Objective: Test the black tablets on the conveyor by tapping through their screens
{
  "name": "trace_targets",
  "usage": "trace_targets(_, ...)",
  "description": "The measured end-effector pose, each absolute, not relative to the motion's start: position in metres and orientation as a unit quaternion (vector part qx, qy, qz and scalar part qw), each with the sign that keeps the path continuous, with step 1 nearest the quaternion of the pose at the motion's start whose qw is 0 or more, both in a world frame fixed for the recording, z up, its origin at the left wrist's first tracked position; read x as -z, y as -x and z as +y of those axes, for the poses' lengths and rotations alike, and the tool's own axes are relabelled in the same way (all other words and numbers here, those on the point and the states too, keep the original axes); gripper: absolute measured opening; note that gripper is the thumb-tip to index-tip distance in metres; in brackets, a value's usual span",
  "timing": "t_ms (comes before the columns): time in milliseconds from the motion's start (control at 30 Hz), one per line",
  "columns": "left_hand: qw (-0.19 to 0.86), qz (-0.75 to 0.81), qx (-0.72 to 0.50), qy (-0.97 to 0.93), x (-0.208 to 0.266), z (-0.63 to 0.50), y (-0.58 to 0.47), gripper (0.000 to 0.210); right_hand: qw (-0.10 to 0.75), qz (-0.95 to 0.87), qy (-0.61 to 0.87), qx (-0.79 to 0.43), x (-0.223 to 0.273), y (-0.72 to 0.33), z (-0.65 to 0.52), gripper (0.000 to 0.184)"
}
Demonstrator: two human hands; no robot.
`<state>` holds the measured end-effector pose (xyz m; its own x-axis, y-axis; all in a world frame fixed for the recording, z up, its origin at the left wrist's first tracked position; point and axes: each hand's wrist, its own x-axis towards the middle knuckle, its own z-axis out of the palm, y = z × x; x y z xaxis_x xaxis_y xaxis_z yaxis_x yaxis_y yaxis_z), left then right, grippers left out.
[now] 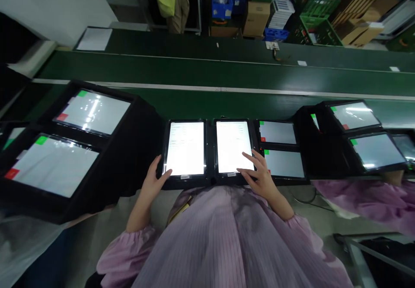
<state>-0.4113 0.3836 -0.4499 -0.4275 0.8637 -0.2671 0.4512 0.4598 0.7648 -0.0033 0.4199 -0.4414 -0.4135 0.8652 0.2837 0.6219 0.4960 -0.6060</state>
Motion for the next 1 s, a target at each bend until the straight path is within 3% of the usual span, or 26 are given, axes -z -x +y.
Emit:
trace_targets(267, 0.354, 0.775, -0.238, -0.466, 0.451, 0.383, 0.409, 0.119, 0.275, -0.804, 0.477, -0.225, 0.451, 0.005, 0.421, 0.03)
trace_targets(400, 0.306, 0.798, -0.262, -0.448, 0.45, 0.395, 0.395, 0.102, 0.282, -0.772, 0.536, -0.192, 0.457, 0.008, 0.424, 0.037)
trace_targets(567, 0.268, 0.819, -0.309, -0.403, 0.44, 0.411, 0.38, 0.08, 0.306, -0.782, 0.509, -0.189, 0.45, 0.011, 0.422, 0.037)
trace_targets(1000, 0.311, 0.803, -0.308, -0.404, 0.442, 0.389, 0.404, 0.067, 0.291, -0.819, 0.449, -0.21, 0.439, 0.009, 0.412, 0.036)
